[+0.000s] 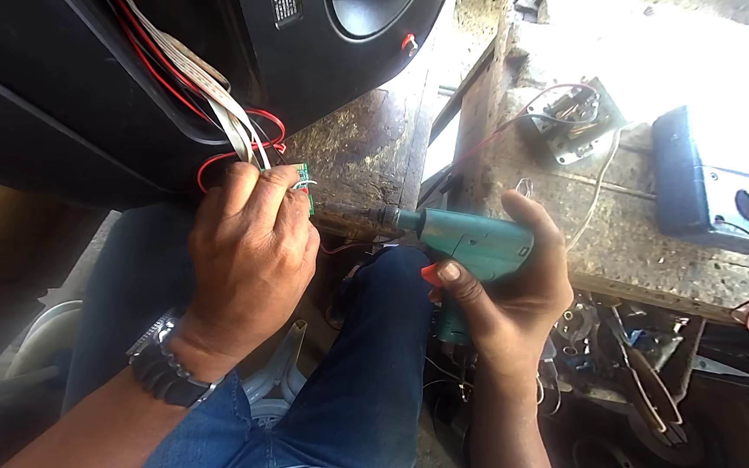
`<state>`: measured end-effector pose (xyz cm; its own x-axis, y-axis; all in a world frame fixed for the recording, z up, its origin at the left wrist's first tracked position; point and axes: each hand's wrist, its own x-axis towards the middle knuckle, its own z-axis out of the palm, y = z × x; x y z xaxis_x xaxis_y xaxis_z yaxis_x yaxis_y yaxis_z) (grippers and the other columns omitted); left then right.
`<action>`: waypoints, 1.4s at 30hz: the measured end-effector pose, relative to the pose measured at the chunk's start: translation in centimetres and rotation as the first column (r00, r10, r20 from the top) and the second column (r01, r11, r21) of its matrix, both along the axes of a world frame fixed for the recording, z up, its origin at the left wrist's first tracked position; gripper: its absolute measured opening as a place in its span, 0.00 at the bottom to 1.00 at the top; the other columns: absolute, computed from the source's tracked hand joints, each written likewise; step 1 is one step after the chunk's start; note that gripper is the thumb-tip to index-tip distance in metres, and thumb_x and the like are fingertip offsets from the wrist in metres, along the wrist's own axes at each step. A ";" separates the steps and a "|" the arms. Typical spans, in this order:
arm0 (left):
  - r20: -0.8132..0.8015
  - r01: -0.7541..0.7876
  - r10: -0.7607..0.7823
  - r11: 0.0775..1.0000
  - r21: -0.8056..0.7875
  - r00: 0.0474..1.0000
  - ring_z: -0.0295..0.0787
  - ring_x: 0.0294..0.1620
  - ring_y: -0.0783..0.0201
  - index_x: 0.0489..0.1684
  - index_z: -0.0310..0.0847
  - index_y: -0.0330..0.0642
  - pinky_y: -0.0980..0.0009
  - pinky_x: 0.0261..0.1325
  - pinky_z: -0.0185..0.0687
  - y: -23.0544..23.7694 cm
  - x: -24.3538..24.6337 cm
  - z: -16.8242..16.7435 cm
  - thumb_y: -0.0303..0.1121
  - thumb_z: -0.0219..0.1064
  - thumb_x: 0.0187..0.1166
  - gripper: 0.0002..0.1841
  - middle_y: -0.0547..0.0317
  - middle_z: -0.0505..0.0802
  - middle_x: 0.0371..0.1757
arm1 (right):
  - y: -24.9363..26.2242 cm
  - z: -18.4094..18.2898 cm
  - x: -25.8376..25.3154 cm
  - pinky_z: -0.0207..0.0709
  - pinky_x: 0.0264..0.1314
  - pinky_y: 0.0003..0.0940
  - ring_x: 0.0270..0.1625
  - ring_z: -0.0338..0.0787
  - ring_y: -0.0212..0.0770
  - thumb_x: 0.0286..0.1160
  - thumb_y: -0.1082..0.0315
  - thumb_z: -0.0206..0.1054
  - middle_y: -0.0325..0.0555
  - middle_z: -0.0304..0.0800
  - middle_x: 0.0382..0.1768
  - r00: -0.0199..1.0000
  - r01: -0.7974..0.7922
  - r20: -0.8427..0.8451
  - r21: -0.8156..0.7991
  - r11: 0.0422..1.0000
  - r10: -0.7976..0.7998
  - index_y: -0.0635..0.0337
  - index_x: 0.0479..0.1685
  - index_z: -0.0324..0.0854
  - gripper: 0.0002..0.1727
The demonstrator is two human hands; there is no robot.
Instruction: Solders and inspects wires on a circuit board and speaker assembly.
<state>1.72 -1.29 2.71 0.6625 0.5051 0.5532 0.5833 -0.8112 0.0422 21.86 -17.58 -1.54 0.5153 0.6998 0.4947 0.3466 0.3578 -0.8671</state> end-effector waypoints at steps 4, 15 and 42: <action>0.006 0.008 -0.008 1.000 -0.005 1.000 0.84 0.58 0.44 0.43 0.88 0.34 0.53 0.50 0.77 0.0 -0.1 0.0 0.30 0.59 0.83 0.11 0.45 0.89 0.64 | -0.2 0.0 -0.3 0.93 0.22 0.36 0.30 0.93 0.44 0.68 0.67 0.80 0.50 0.89 0.53 1.000 0.021 -0.022 -0.009 1.000 -0.021 0.55 0.87 0.61 0.44; 0.012 0.029 -0.029 0.999 -0.037 1.000 0.84 0.60 0.46 0.49 0.89 0.38 0.54 0.53 0.79 0.1 -0.5 0.2 0.33 0.60 0.83 0.12 0.48 0.90 0.64 | -7.0 -0.1 -6.6 0.94 0.25 0.35 0.36 0.94 0.41 0.67 0.60 0.82 0.50 0.79 0.69 0.931 0.306 -0.162 -0.138 0.942 -0.327 0.62 0.87 0.57 0.48; 0.470 0.283 -0.109 0.905 -0.318 0.876 0.90 0.46 0.63 0.46 0.87 0.34 0.66 0.46 0.85 -1.2 -13.1 2.0 0.33 0.67 0.78 0.11 0.49 0.94 0.51 | -7.8 -3.1 -14.0 0.91 0.24 0.41 0.26 0.93 0.46 0.70 0.68 0.74 0.55 0.92 0.38 0.736 0.022 -0.580 -0.496 0.868 -0.350 0.72 0.70 0.69 0.31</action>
